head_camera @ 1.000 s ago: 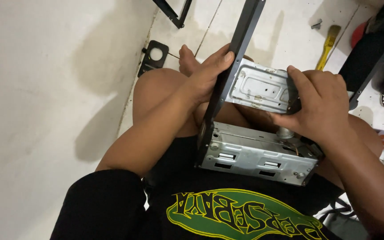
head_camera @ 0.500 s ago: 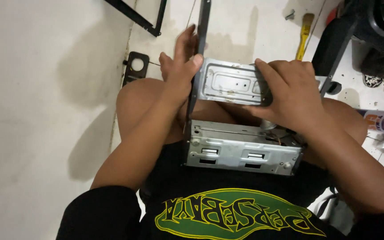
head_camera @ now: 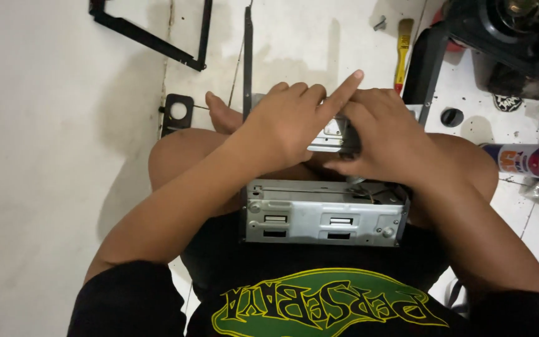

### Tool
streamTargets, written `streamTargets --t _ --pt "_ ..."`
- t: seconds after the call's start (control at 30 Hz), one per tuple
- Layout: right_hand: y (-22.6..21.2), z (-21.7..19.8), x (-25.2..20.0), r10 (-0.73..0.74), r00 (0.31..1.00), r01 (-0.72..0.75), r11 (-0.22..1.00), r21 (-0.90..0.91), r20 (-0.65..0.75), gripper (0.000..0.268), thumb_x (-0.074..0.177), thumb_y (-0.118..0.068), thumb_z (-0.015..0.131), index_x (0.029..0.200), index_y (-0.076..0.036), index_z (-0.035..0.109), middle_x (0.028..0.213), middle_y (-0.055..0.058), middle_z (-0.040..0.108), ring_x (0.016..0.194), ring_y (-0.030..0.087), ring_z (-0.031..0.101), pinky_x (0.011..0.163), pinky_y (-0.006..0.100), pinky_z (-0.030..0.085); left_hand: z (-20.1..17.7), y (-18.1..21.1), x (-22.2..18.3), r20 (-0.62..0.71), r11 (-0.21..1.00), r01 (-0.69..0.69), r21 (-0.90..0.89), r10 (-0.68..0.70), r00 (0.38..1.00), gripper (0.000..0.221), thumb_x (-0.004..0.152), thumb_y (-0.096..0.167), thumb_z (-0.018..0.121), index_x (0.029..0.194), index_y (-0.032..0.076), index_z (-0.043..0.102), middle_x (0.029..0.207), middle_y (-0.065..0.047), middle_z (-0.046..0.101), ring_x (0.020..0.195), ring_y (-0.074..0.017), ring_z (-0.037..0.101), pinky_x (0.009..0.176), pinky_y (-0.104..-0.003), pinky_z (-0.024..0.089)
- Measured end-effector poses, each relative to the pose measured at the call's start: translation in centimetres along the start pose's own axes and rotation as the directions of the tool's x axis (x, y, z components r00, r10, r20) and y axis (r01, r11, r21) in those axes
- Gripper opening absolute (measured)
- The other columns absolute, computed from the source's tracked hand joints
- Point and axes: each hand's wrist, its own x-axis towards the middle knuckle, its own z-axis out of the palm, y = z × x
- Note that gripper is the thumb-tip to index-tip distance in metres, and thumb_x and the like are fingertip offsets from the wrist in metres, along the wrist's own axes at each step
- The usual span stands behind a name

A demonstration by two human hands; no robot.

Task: Repairing a portable gas stove by disassembling the internal metal frame using a screwdriver.

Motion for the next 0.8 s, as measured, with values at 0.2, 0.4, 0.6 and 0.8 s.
streamTargets --t 0.2,0.4,0.6,0.8 --pt "5.9 -1.9 -3.0 0.113 0.892 0.121 0.873 0.472 -0.438 0.046 0.093 -0.017 0.065 0.124 0.013 0.051 0.128 0.038 0.061 0.118 0.047 0.064 0.108 0.055 0.053 -0.6 -0.3 -0.3 0.048 0.998 0.019 -0.052 -0.017 0.999 0.115 0.061 0.022 0.086 0.159 0.005 0.029 0.107 -0.008 0.063 0.089 -0.0251 0.062 0.086 -0.037 0.046" --pt "10.2 2.1 -2.9 0.491 0.844 -0.042 0.462 0.886 -0.216 0.048 0.118 -0.040 0.039 0.155 -0.011 0.031 0.156 0.031 0.036 0.138 0.044 0.039 0.112 0.057 0.037 -1.0 -0.3 0.2 -0.012 0.997 -0.008 -0.075 0.007 1.000 0.102 0.061 0.023 0.086 0.152 0.005 0.043 0.109 -0.008 0.061 0.093 -0.0253 0.060 0.087 -0.036 0.043" --pt "9.3 1.8 -2.5 0.695 0.716 -0.162 0.068 0.984 0.070 0.078 0.090 -0.028 0.058 0.162 -0.014 0.032 0.151 0.022 0.058 0.112 0.033 0.069 0.076 0.031 0.056 -2.1 -0.2 0.6 0.026 0.994 0.020 -0.109 -0.017 1.000 0.088 0.062 0.018 0.083 0.143 0.003 0.055 0.110 -0.011 0.061 0.094 -0.0275 0.061 0.087 -0.039 0.046" --pt "9.1 1.7 -2.7 0.689 0.720 -0.143 0.039 0.989 0.077 0.082 0.092 -0.036 0.063 0.164 -0.013 0.031 0.148 0.020 0.058 0.108 0.029 0.067 0.073 0.029 0.055 -2.5 0.0 0.8 0.049 0.988 0.030 -0.152 -0.023 0.999 0.085 0.058 0.011 0.077 0.140 0.006 0.056 0.106 -0.010 0.061 0.090 -0.0286 0.062 0.083 -0.039 0.046"
